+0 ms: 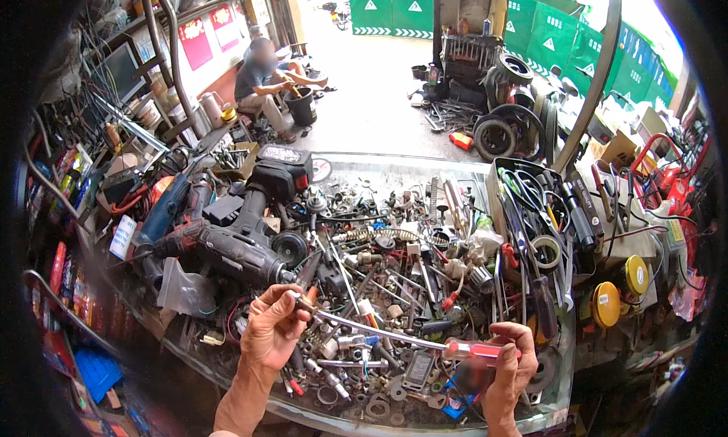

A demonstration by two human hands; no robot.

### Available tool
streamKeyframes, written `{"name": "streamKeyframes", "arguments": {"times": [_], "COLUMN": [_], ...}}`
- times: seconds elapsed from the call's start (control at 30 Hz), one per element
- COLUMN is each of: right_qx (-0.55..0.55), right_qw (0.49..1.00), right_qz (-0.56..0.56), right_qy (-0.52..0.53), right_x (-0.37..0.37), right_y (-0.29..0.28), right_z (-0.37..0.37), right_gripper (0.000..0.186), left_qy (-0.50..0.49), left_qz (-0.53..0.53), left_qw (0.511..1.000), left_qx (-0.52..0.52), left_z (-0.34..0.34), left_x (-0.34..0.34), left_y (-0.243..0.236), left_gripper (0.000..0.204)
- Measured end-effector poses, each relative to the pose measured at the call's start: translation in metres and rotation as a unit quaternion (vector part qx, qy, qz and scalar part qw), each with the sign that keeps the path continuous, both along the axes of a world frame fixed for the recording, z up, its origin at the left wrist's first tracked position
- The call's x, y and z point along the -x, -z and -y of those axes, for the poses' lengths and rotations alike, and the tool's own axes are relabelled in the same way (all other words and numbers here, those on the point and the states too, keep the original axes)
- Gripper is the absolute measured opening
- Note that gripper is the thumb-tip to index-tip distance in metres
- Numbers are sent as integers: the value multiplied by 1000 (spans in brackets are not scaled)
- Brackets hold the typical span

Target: The person uses a screwdriver to manipulate a small mechanical component over a cluttered workbench. They repeatedly adjust the tool and the part, seemingly attempting to disassemble or fix it. The workspace is filled with various tools and spare parts, and another person is visible sitting in the background.

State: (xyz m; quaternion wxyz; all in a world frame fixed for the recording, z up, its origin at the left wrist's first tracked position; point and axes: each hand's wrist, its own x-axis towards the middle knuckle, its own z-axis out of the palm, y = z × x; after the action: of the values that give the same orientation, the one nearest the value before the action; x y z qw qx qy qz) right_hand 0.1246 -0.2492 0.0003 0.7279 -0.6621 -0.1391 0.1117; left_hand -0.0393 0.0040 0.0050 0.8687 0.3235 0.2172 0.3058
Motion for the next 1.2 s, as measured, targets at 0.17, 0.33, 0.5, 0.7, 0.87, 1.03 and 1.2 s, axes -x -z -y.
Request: {"name": "streamKeyframes", "arguments": {"times": [0.17,0.33,0.5,0.7,0.87,1.03,1.2], "right_qx": [6,-95,-26,-30,-91,-69,-68], "right_qw": [998,995,999,999,996,997,998], "right_qz": [60,-2,-23,21,10,-13,-18], "right_qy": [4,-11,9,16,-7,-17,-9], "right_x": [-3,10,9,9,8,8,11], "right_y": [9,-17,-15,-13,-17,-16,-17], "right_z": [2,-17,-8,-9,-12,-8,-11], "right_gripper": [35,43,37,36,45,40,36], "left_qy": [-6,5,-3,-8,0,-6,-43], "left_qz": [11,14,21,-7,12,9,-4], "left_qw": [1000,1000,1000,1000,1000,1000,999], "left_qx": [8,22,12,19,16,14,-17], "left_z": [-1,-3,-2,0,-2,0,4], "left_x": [1,1,2,0,-3,0,-5], "left_y": [2,-1,2,-2,1,-1,1], "left_gripper": [13,11,11,11,11,9,19]}}
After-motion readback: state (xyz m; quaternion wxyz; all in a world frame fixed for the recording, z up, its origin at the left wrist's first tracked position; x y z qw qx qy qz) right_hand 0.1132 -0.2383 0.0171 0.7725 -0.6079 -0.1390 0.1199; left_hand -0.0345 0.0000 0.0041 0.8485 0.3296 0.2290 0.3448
